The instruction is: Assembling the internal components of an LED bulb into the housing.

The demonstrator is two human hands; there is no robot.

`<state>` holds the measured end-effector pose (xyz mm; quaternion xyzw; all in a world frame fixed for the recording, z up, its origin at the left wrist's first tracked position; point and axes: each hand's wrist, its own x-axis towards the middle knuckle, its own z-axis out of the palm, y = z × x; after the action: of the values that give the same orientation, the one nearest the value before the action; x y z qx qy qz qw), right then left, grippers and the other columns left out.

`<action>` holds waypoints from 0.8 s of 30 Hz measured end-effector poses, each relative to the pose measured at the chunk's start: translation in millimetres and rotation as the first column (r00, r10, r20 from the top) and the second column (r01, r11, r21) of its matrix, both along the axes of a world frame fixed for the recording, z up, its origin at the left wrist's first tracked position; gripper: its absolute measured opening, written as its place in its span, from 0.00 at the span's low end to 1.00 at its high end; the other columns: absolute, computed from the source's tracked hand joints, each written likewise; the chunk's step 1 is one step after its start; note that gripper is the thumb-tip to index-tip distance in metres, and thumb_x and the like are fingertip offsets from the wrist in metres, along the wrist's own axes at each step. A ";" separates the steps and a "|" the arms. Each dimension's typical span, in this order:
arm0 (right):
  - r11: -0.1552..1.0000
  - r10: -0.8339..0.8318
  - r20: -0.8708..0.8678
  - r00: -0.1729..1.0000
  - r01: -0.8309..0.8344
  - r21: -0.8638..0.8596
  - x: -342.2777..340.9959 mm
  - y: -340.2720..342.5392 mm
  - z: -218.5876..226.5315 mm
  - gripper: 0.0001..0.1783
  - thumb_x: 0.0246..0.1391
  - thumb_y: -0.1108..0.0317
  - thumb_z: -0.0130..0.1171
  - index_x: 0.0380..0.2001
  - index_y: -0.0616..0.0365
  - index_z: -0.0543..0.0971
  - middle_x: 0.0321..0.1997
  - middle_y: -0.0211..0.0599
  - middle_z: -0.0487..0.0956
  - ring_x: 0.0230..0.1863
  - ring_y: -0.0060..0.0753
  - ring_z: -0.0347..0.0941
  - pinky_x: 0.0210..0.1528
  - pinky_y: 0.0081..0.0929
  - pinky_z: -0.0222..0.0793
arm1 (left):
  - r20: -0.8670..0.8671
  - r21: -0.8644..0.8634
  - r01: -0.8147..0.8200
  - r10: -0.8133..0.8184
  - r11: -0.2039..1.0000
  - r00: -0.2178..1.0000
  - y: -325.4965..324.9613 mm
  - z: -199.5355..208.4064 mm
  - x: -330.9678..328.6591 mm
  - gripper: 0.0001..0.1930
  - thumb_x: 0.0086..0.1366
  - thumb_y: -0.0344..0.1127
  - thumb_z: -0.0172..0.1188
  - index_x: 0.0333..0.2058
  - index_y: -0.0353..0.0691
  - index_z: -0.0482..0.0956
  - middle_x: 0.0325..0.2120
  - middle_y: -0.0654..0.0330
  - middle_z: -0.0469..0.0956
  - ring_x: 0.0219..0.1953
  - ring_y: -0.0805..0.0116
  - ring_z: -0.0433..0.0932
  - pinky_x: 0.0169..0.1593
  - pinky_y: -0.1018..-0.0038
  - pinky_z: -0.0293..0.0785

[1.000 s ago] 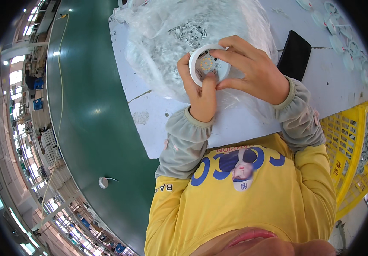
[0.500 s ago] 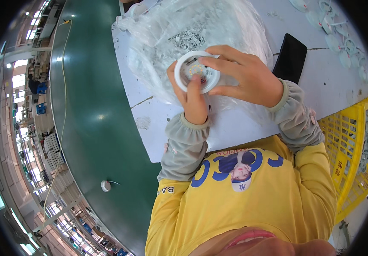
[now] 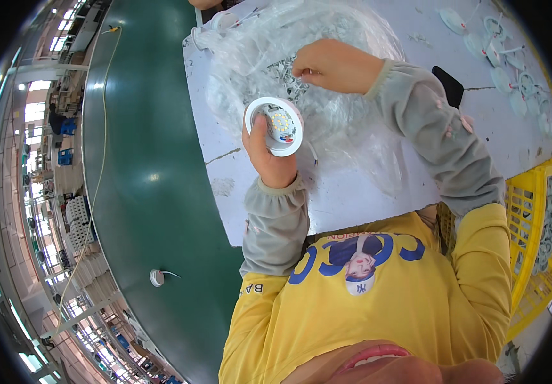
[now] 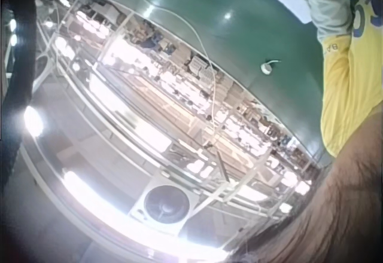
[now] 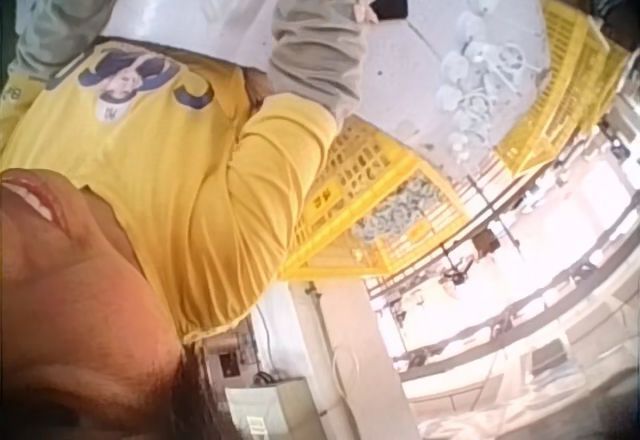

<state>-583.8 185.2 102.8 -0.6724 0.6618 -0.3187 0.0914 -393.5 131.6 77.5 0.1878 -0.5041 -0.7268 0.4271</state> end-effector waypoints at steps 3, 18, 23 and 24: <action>0.996 0.041 0.028 0.999 -0.043 0.081 4.9 -10.7 -10.9 0.08 0.43 0.67 0.56 0.27 0.60 0.74 0.26 0.40 0.74 0.32 0.40 0.70 0.35 0.31 0.65 | -0.154 0.068 0.113 -0.102 0.991 0.983 -4.6 -4.0 3.1 0.16 0.60 0.37 0.44 0.41 0.31 0.67 0.36 0.53 0.71 0.39 0.63 0.72 0.39 0.69 0.72; 0.973 -0.081 0.735 0.673 0.213 -0.087 21.3 43.5 4.4 0.06 0.51 0.73 0.53 0.30 0.66 0.73 0.28 0.36 0.77 0.27 0.20 0.73 0.30 0.15 0.70 | 0.141 -0.144 0.049 -0.028 0.988 0.990 19.6 15.0 -11.6 0.05 0.58 0.28 0.50 0.34 0.34 0.69 0.25 0.65 0.71 0.26 0.83 0.66 0.30 0.85 0.63; 0.964 -0.079 0.843 0.532 0.257 -0.072 32.3 67.8 11.5 0.05 0.51 0.74 0.53 0.29 0.66 0.73 0.25 0.33 0.76 0.24 0.17 0.72 0.28 0.12 0.69 | 0.243 -0.128 0.256 -0.220 0.958 0.945 28.7 19.5 -9.9 0.07 0.60 0.30 0.50 0.35 0.34 0.68 0.26 0.65 0.71 0.27 0.83 0.67 0.31 0.85 0.64; 0.971 -0.075 0.848 0.525 0.233 -0.059 33.1 70.1 11.7 0.05 0.51 0.74 0.53 0.29 0.65 0.73 0.24 0.32 0.76 0.24 0.16 0.71 0.27 0.11 0.68 | 0.278 -0.142 0.308 -0.261 0.941 0.924 30.2 20.5 -9.8 0.08 0.61 0.32 0.50 0.36 0.34 0.68 0.26 0.65 0.71 0.28 0.83 0.67 0.31 0.85 0.64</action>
<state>-550.7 255.3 114.5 -0.3809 0.5649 -0.6619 0.3127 -403.3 161.8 98.1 0.1642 -0.6414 -0.7016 0.2636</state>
